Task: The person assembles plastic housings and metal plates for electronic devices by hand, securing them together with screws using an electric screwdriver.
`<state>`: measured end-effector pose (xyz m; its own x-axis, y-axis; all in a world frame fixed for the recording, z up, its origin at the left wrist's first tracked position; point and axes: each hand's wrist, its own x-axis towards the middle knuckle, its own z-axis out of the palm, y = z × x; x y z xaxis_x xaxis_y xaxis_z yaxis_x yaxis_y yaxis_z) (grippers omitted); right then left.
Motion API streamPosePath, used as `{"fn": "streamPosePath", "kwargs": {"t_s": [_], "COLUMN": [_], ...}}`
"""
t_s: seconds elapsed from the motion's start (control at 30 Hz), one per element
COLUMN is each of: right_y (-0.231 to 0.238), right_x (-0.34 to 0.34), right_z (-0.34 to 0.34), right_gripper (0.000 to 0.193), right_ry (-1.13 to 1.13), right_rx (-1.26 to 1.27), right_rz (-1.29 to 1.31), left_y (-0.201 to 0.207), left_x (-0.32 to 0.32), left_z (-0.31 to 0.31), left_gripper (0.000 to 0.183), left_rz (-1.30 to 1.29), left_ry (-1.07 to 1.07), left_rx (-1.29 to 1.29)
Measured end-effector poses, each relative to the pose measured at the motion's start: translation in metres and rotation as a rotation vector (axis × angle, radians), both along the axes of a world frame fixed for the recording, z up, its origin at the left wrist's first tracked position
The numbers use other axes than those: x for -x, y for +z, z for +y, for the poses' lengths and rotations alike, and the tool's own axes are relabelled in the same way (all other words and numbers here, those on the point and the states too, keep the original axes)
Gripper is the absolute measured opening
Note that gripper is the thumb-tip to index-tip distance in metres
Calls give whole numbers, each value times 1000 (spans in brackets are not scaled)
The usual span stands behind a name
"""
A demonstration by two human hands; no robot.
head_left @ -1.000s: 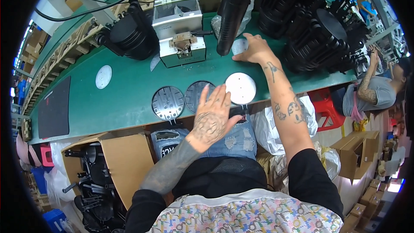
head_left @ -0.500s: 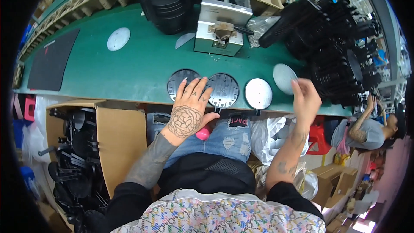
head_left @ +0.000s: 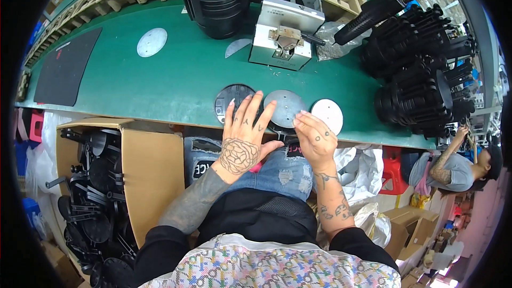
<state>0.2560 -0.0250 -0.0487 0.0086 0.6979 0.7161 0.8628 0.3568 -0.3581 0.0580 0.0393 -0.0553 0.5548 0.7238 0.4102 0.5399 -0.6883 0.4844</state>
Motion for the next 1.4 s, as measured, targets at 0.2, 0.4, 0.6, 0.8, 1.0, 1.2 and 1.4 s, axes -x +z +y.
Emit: {"fn": "streamPosePath", "kwargs": {"t_s": [0.2,0.4,0.6,0.8,1.0,1.2,1.4], "right_y": [-1,-2,2,-9,-63,-158,-251], "right_x": [0,16,14,-18,-146,-235,-303], "right_z": [-23,-32,-36,-81,-193,-227,-230], "right_gripper": [13,31,28,15,39,24,58], "right_ry": [-55,-106,-156,-265,-973,-930,-792], "right_rx": [289,403,425,87,276,1069,1368], "right_rz": [-48,-82,-126,204,498,97,-127], "left_y": [-8,3,5,11,9,-22,-27], "left_x": [1,1,-6,0,32,75,54], "left_z": [2,5,7,12,32,61,61], "left_gripper": [85,93,89,94,49,34,33], "left_rz": [130,268,255,330,-52,-64,62], "left_ry": [-51,-58,-119,-129,66,304,275], "left_rx": [-49,-22,-41,-54,-50,-69,-207]}}
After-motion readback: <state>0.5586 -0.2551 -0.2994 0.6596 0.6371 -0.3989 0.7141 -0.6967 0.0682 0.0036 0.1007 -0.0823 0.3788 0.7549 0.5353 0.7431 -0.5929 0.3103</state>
